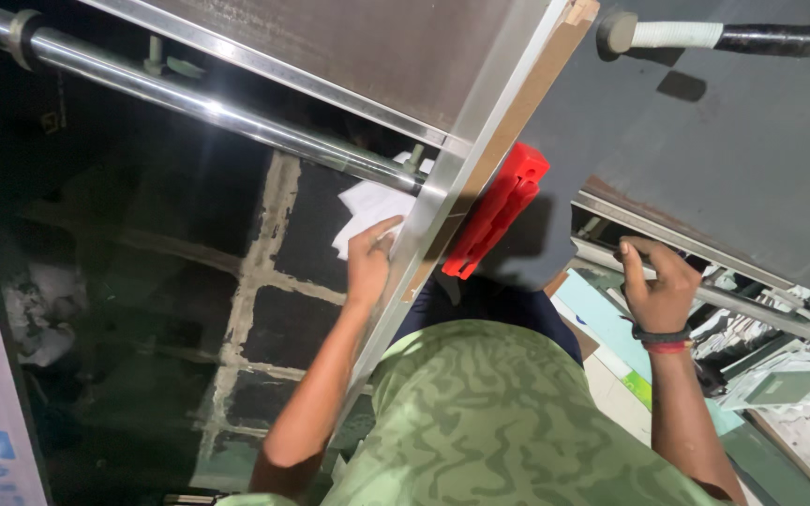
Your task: The person places a printed sheet on a machine table and adjusts a metal rail using a red clamp and a hammer. They repeatedly tap the rail to secure it while referencing the sheet, then remove the sheet and walk toward a large panel.
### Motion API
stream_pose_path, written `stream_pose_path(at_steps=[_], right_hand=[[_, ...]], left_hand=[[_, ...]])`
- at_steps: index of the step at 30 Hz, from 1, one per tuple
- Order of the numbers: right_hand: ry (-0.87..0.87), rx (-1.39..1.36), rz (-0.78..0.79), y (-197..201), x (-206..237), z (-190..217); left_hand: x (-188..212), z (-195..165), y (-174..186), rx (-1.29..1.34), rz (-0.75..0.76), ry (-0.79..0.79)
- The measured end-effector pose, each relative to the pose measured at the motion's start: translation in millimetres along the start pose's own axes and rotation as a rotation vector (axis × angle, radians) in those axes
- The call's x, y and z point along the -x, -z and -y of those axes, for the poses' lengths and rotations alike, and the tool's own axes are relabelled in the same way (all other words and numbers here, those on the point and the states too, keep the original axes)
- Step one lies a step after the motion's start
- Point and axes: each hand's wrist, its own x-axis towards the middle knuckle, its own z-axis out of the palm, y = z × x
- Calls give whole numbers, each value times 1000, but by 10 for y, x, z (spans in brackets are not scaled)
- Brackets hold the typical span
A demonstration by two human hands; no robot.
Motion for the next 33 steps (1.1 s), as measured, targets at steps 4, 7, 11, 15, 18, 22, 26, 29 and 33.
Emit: stream_pose_path(at_steps=[4,7,11,15,18,22,26,29,33], right_hand=[[-39,-49,-53,-72,50,27],[-38,-27,-55,-77,103,41],[-50,-28,-59,-56,168,15],[-94,-46,-58,-47,204,-34],[-101,-43,-63,-46,240,-56],[-129,-92,-58,-89,320,-86],[-163,-107,-25,-156,401,-150],[-168,-77,-15,-175,457,-197],[-190,-78,-32,-217,473,-201]], left_hand=[[-25,-59,-94,8,-104,340],[-48,-98,64,-25,-140,286],[-85,-111,441,-62,-243,172],[-144,-125,639,-42,-265,213],[-172,-163,611,28,-246,237],[-180,-209,528,71,-259,283],[-191,-211,440,100,-225,347],[-169,-212,230,14,-188,339],[-111,-230,-111,3,-46,269]])
